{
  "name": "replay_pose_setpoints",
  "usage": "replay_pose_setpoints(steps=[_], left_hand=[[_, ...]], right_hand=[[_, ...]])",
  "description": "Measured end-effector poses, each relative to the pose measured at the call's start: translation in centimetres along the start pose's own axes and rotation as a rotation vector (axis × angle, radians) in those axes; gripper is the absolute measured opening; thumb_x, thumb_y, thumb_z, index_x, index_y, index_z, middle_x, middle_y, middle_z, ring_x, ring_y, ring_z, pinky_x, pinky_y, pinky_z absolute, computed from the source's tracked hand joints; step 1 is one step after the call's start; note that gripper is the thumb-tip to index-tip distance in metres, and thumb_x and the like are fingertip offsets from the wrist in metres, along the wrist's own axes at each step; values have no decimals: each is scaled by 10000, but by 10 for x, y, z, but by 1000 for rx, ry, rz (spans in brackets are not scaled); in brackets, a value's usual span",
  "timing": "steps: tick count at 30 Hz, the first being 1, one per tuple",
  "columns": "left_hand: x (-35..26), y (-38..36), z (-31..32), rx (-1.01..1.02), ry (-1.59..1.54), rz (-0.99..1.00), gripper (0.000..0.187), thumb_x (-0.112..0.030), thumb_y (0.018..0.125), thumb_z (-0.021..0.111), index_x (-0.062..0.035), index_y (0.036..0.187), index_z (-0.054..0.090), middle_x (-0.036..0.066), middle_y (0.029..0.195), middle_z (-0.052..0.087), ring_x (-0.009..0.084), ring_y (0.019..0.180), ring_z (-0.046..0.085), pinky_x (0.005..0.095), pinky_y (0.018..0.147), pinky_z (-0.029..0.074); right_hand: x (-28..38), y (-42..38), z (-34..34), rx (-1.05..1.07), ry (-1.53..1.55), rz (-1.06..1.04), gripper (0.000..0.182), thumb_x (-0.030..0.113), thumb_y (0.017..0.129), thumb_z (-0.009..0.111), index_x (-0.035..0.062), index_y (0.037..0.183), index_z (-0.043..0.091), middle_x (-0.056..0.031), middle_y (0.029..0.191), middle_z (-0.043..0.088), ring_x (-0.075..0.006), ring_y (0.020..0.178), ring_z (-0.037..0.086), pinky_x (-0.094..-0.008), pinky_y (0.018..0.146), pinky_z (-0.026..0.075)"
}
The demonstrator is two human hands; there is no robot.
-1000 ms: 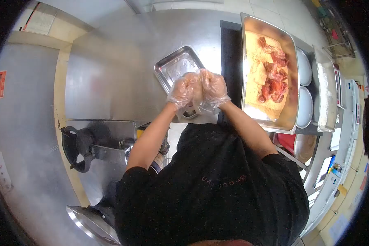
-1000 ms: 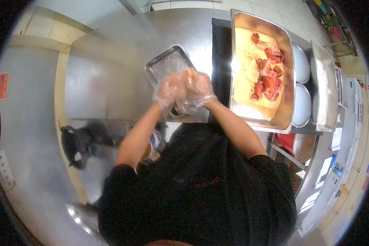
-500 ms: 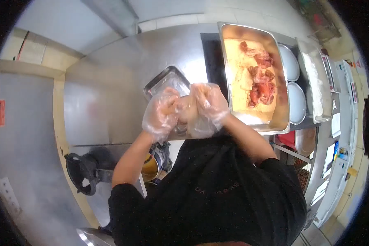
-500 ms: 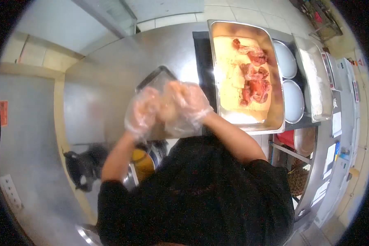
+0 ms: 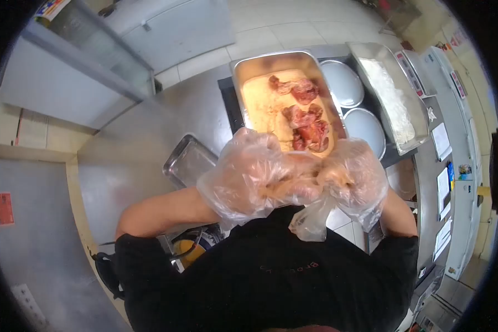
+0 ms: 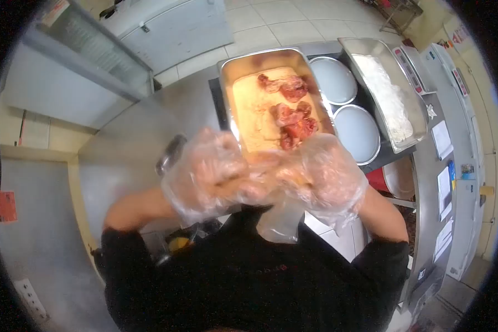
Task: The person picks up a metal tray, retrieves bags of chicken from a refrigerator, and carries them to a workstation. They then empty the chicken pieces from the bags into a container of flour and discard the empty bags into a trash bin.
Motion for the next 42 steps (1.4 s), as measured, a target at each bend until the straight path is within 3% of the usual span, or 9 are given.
replay_pose_setpoints(steps=[12, 15, 17, 21, 25, 27, 30, 37, 42], left_hand=[[-2, 49, 59, 203, -193, -202, 492, -528, 927, 603, -78, 735, 664, 102, 671, 571, 274, 633, 563, 388, 610, 422], [-1, 48, 68, 120, -375, -461, 543, -569, 923, 591, -62, 736, 647, 89, 671, 562, 241, 623, 553, 358, 583, 424], [0, 39, 77, 87, -496, -659, 582, -611, 907, 592, -53, 750, 644, 76, 679, 565, 217, 621, 550, 345, 573, 426], [18, 8, 101, 173, -718, -359, 723, -789, 790, 586, -69, 849, 614, 30, 798, 579, 142, 633, 523, 322, 569, 429], [80, -13, 130, -517, -1190, -254, 540, -548, 1017, 407, -70, 1132, 630, 99, 1045, 634, 189, 910, 597, 334, 755, 470], [126, 4, 141, -651, -1026, -596, 616, -567, 1004, 412, -61, 1335, 532, 150, 1280, 587, 242, 1131, 582, 413, 919, 483], [156, 18, 179, -126, -2106, -508, 704, -611, 983, 416, -55, 1412, 462, 140, 1380, 544, 289, 1253, 540, 490, 1047, 443], [86, 17, 197, -277, -2193, -39, 860, -740, 891, 446, -132, 1491, 348, 132, 1416, 504, 345, 1237, 565, 541, 926, 567], [94, -11, 189, -601, -1951, -427, 820, -622, 869, 592, -127, 1479, 355, 144, 1409, 490, 355, 1210, 582, 588, 910, 565]], right_hand=[[-75, -82, -50, 99, 168, 126, 202, 269, 835, 709, 72, 797, 686, -103, 678, 606, -302, 606, 570, -404, 566, 434], [-84, -76, -37, 118, 345, 285, 280, 314, 875, 682, 42, 809, 691, -90, 665, 598, -252, 604, 566, -374, 597, 449], [-65, -49, -24, -272, 847, 841, 301, 305, 906, 656, 12, 850, 696, -76, 669, 594, -186, 624, 560, -346, 638, 468], [-88, -36, 2, -300, 589, 358, 221, 204, 927, 627, -8, 915, 688, -95, 969, 641, -163, 865, 596, -333, 781, 485], [-107, -5, -11, -122, 980, 436, 198, 184, 887, 668, -7, 934, 681, -91, 1041, 621, -193, 947, 582, -335, 841, 471], [-109, 19, -26, 140, 944, -36, 202, 158, 841, 705, -5, 958, 674, -98, 1025, 624, -215, 977, 588, -345, 884, 466], [-109, 30, -28, -120, 794, -33, 225, 154, 812, 729, 4, 968, 665, -95, 1034, 623, -207, 1000, 588, -347, 908, 462], [-143, 41, -64, 118, 1150, 213, 312, 229, 847, 700, 33, 1080, 635, -66, 1058, 611, -159, 960, 579, -313, 841, 498], [-108, 15, -100, -353, 513, 159, 495, 240, 864, 677, 48, 1309, 578, -58, 1127, 656, -146, 1038, 587, -322, 904, 485]])
Point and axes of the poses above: each hand's wrist, its own y-axis towards the middle knuckle, its own z-axis out of the palm, x = y × z, the point moved 2 cm from there along y, towards the middle knuckle
